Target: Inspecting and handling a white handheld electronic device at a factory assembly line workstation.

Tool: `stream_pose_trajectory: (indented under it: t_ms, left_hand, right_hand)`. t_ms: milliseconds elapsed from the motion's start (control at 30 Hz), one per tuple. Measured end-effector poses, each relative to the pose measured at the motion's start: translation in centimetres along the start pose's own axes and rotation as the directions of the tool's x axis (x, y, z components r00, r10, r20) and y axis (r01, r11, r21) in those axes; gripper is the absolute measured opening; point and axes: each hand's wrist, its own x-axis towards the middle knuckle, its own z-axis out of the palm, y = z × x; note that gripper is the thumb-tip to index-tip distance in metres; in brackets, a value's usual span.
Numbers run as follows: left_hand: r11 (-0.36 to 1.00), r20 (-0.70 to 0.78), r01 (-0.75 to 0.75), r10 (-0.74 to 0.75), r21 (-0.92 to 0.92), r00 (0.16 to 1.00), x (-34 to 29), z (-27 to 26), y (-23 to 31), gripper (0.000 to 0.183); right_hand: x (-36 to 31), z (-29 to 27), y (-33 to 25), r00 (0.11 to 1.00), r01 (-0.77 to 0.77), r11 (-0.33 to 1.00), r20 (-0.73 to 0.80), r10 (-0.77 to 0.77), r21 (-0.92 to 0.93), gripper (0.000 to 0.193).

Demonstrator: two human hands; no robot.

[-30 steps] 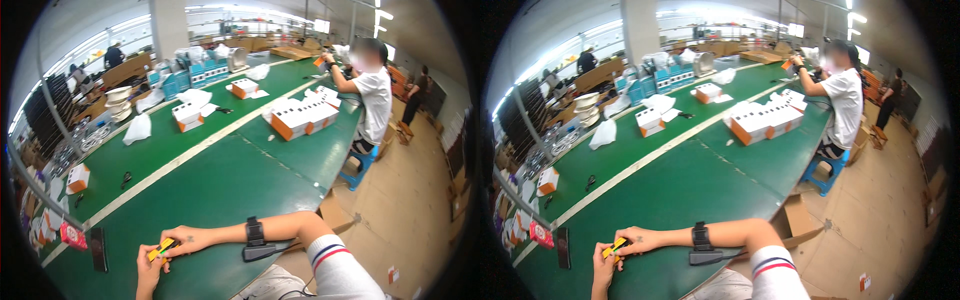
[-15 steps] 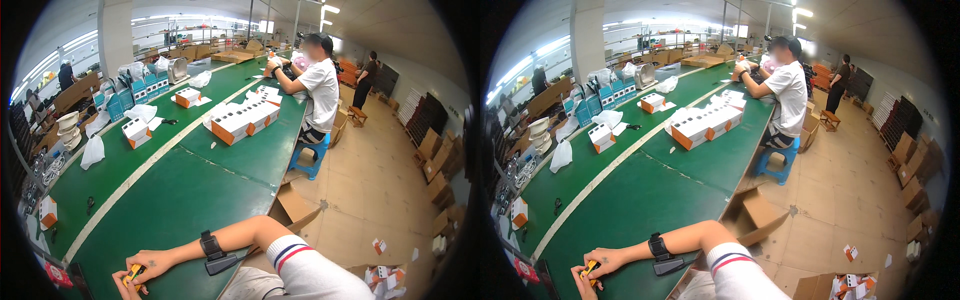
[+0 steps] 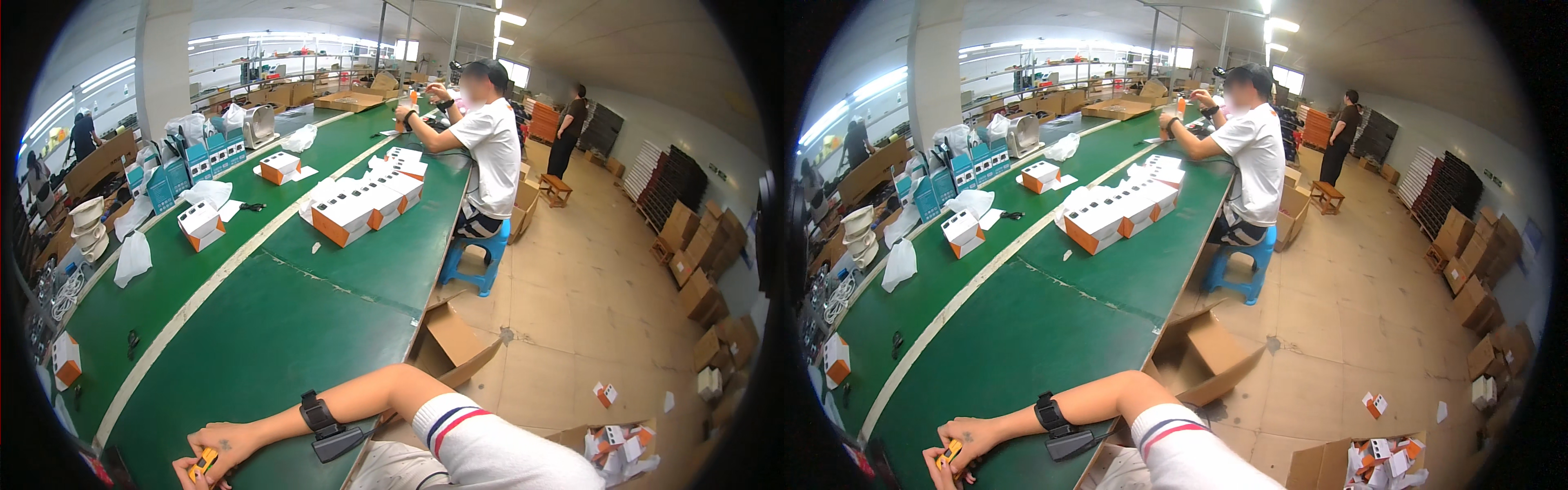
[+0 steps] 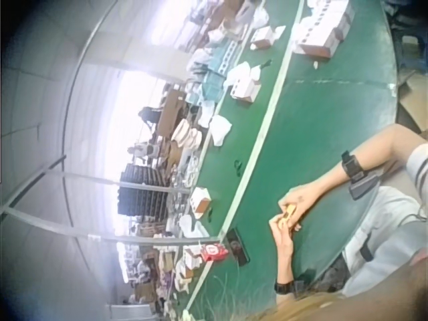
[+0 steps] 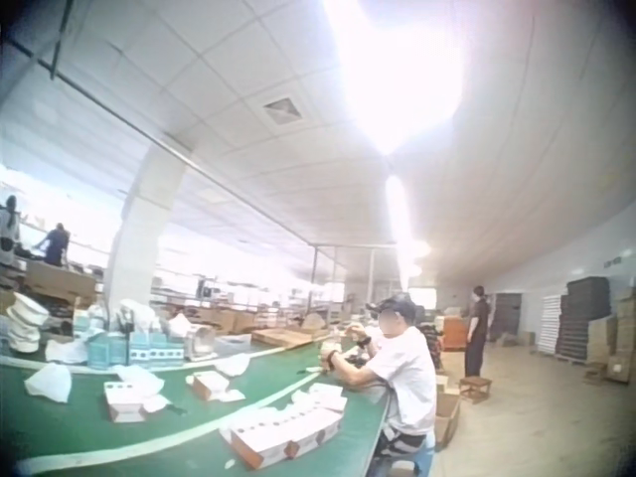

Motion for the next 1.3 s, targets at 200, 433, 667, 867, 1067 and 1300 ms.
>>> stream_pose_trajectory:
  t_ms: [200,433,667,867,1067,1300]
  left_hand:
    - [0.999,-0.017,-0.024,0.024,-0.027,1.000,0.1,-0.2,-0.4,0.043]
    - [0.988,-0.043,-0.102,0.108,0.115,0.993,-0.1,0.5,0.5,0.048]
    - [0.971,-0.028,-0.164,0.171,0.174,0.985,0.0,1.0,1.1,0.060]
    - [0.964,-0.024,-0.200,0.208,0.176,0.978,-0.1,1.2,1.3,0.067]
    - [0.975,-0.001,-0.165,0.167,0.150,0.986,0.1,0.9,0.6,0.065]
    - [0.984,-0.028,-0.177,0.178,0.023,0.984,-0.3,1.2,1.1,0.061]
  right_hand:
    - [-0.1,-0.1,-0.2,0.995,-0.064,0.976,0.088,0.046,0.210,0.040]
    - [-0.4,-0.5,-0.7,0.998,-0.044,0.945,0.058,0.027,0.325,0.037]
    - [-0.4,-0.4,-1.0,0.999,-0.036,0.966,0.012,0.035,0.257,0.038]
    - [-0.7,-0.5,-1.4,0.999,-0.047,0.949,0.000,0.050,0.313,0.039]
    - [-0.4,-0.1,-1.1,0.998,0.045,0.974,-0.044,-0.036,0.222,0.035]
    - [-0.5,-0.3,-0.7,1.000,-0.006,0.937,0.027,-0.003,0.348,0.033]
